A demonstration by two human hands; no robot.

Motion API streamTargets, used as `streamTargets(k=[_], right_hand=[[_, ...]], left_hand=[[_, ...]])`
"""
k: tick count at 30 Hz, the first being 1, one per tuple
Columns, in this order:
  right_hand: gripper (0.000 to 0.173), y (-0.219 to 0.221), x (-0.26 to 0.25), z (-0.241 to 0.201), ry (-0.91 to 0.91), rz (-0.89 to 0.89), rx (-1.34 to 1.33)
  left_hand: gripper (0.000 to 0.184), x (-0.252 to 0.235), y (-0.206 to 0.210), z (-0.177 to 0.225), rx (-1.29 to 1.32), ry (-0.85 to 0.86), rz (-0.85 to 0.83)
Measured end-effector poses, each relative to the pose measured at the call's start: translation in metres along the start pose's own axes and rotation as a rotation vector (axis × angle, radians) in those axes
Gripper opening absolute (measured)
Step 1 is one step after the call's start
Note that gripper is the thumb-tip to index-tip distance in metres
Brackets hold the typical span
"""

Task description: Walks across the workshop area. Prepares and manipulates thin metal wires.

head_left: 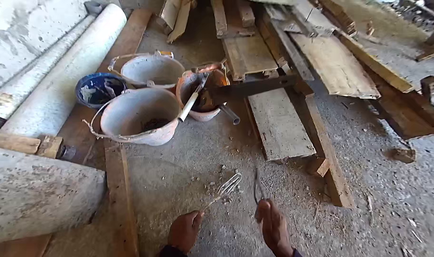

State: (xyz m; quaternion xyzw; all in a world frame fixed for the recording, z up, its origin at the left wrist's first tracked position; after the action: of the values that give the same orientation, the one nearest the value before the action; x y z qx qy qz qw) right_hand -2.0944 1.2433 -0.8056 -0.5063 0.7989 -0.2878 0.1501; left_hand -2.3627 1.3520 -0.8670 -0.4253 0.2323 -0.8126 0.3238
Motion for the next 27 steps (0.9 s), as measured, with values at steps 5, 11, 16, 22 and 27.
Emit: streamTargets(k=[5, 11, 16, 22, 27], right_hand=[[0.049, 0.009, 0.011, 0.033, 0.26, -0.399, 0.166], [0.045, 0.013, 0.042, 0.039, 0.488, -0.47, -0.121], [0.06, 0.019, 0.041, 0.039, 0.574, -0.479, -0.306], [0.026, 0.026, 0.024, 0.034, 0.724, -0.698, -0.5], [0.031, 0.007, 0.012, -0.011, 0.548, -0.334, -0.441]], left_hand=[[0.051, -0.004, 0.001, 0.001, 0.03, -0.047, -0.07], [0.052, 0.006, 0.022, -0.002, 0.405, -0.162, -0.401], [0.049, 0.009, 0.047, -0.01, 0.503, -0.058, -0.31], [0.048, 0.009, 0.062, -0.022, 0.517, 0.021, -0.178], [0.047, 0.009, 0.06, -0.021, 0.537, 0.049, -0.147]])
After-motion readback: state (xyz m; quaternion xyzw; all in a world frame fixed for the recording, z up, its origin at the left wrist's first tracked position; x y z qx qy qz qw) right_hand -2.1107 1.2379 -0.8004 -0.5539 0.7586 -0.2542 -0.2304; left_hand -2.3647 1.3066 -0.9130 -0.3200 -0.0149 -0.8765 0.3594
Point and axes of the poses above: each hand's wrist, its own x-axis away from the middle knuckle, its own y-axis out of the palm, z = x × y, the point moved 2 cm from there along -x, towards the middle knuckle, and after that the axes turned 3 degrees about -z, right-handed, at the moved point
